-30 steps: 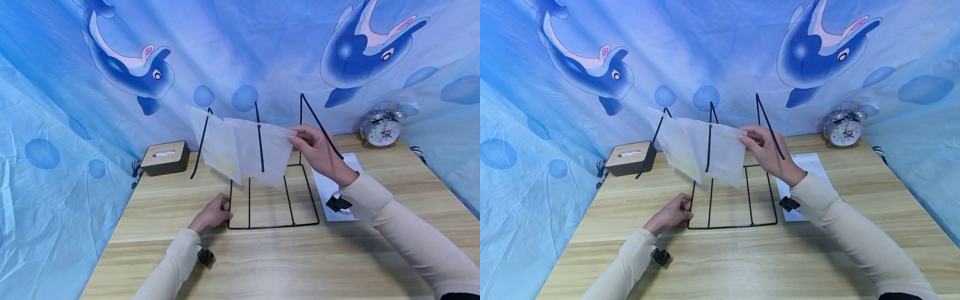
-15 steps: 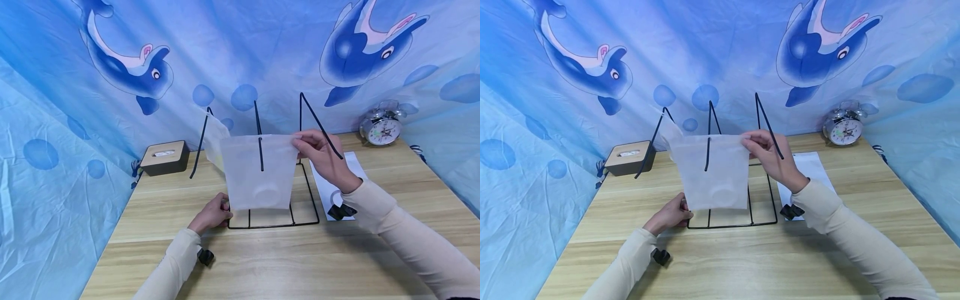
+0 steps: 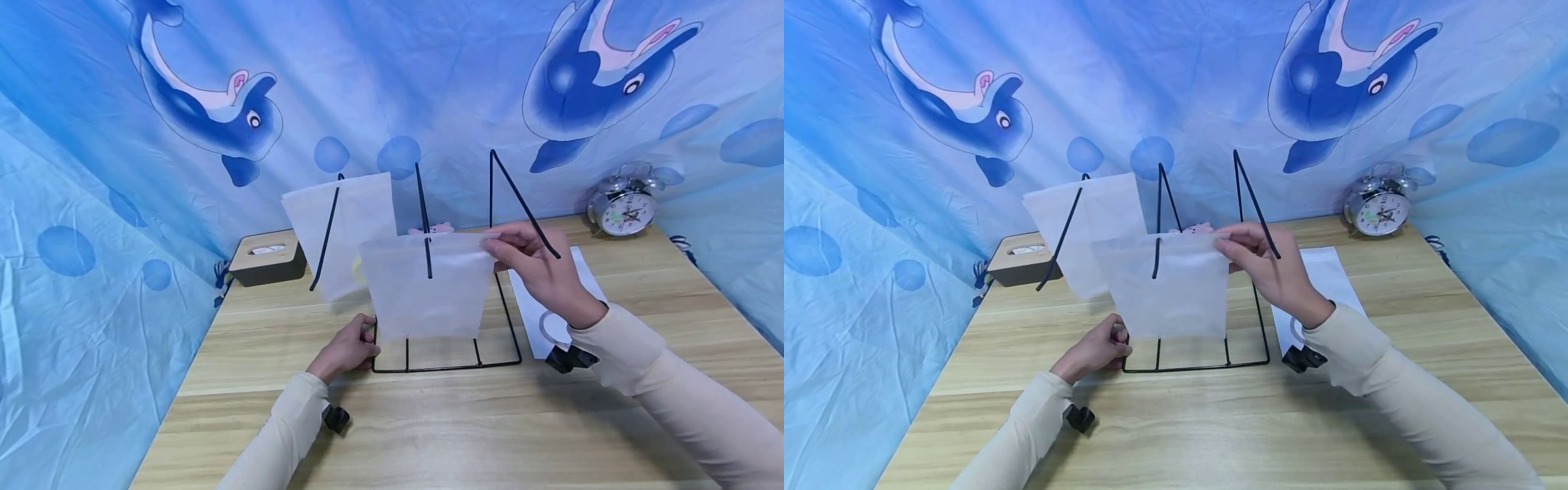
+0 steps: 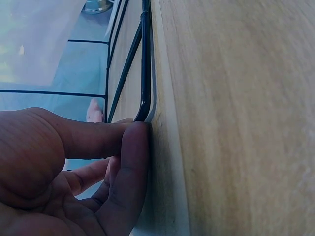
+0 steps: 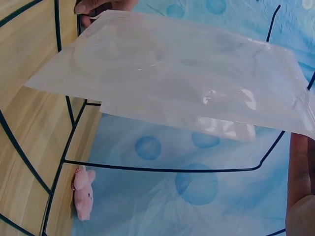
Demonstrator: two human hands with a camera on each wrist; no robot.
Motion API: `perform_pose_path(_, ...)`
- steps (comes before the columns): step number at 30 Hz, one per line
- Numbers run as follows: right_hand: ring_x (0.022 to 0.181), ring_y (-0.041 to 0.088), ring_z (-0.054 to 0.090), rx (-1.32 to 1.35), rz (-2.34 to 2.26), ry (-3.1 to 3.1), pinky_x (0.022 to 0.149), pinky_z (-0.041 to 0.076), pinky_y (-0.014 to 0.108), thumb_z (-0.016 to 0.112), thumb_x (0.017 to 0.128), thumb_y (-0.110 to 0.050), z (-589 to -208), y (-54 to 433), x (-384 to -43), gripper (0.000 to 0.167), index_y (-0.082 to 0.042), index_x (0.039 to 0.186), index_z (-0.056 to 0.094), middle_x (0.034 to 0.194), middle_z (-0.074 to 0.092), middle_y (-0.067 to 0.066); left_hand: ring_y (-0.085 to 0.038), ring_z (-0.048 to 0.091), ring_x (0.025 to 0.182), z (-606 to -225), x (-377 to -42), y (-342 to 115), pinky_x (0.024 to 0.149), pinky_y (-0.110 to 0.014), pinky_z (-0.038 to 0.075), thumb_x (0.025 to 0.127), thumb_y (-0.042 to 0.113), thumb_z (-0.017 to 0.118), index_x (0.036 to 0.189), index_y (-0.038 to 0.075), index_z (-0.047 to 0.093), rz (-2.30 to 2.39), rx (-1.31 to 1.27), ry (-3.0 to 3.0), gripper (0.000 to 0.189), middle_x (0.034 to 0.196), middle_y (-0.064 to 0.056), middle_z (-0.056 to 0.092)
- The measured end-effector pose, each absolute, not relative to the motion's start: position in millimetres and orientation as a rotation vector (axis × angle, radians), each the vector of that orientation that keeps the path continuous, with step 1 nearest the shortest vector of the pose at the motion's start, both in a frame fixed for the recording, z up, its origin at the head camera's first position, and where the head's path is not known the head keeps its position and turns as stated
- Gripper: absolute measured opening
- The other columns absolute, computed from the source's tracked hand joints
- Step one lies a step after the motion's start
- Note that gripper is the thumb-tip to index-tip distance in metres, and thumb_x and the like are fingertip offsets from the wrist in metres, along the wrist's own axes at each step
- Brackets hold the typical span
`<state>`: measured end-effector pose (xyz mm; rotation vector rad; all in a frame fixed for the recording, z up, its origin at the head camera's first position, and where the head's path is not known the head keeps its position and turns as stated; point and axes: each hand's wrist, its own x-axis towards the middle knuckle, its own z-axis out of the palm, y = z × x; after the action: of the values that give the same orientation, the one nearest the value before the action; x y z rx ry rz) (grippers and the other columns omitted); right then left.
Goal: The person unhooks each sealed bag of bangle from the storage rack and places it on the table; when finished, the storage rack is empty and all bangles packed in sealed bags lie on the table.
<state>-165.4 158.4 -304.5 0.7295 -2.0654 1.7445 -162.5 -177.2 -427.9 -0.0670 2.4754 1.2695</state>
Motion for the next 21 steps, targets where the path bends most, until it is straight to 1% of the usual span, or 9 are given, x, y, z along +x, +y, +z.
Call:
perform_pose_path(6,0.069,0.018,0.069,0.755,1.773,-2.047,0.066,0.06,0.028,0.064,0.096,0.004,-305.3,161.3,-158.0,0.013,0.006,0.107,0.07,0.093,0.074,0.003,-0.02,0.059,0.075,-429.5,-162.5,-177.4,0.061,-0.032,0.058,0.091,-0.004,0.068,0.137,0.002,0.046,1.272,-0.065,2.48,0.052,0.101,-0.01,0.051)
perform_pose_path(11,0.07,0.018,0.07,0.834,1.92,-1.902,0.065,0.06,0.029,0.061,0.093,0.014,-308.8,162.6,-150.7,0.015,0.01,0.105,0.07,0.093,0.074,0.01,-0.021,0.058,0.076,-429.9,-162.0,-178.0,0.06,-0.033,0.058,0.091,-0.004,0.068,0.134,0.002,0.046,1.283,-0.054,2.471,0.048,0.1,-0.01,0.05)
perform_pose_path(15,0.071,0.019,0.071,0.881,2.016,-1.819,0.065,0.06,0.03,0.06,0.092,0.017,-310.3,161.7,-146.1,0.018,0.011,0.105,0.07,0.094,0.074,0.013,-0.021,0.057,0.076,-430.2,-161.1,-178.4,0.059,-0.033,0.057,0.091,-0.005,0.066,0.122,0.004,0.047,1.291,-0.044,2.472,0.037,0.097,-0.009,0.048)
perform_pose_path(18,0.072,0.019,0.071,0.901,2.045,-1.783,0.065,0.06,0.03,0.06,0.09,0.019,-311.0,160.5,-143.4,0.02,0.01,0.104,0.07,0.094,0.074,0.013,-0.021,0.057,0.073,-430.6,-161.1,-178.6,0.058,-0.033,0.056,0.091,-0.007,0.063,0.106,0.006,0.045,1.293,-0.024,2.48,0.026,0.093,-0.009,0.046)
perform_pose_path(20,0.073,0.018,0.071,0.927,2.05,-1.75,0.064,0.06,0.028,0.059,0.089,0.022,-311.5,159.8,-142.0,0.023,0.01,0.103,0.071,0.094,0.074,0.013,-0.021,0.057,0.072,-430.7,-161.3,-179.3,0.057,-0.033,0.056,0.092,-0.007,0.061,0.099,0.006,0.043,1.293,-0.003,2.485,0.023,0.091,-0.009,0.046)
perform_pose_path(21,0.073,0.018,0.071,0.945,2.05,-1.73,0.064,0.059,0.028,0.059,0.088,0.024,-311.9,159.5,-141.8,0.025,0.009,0.103,0.071,0.094,0.074,0.013,-0.021,0.058,0.072,-430.3,-161.3,-179.6,0.057,-0.033,0.056,0.092,-0.007,0.06,0.098,0.006,0.043,1.29,0.007,2.485,0.022,0.091,-0.01,0.046)
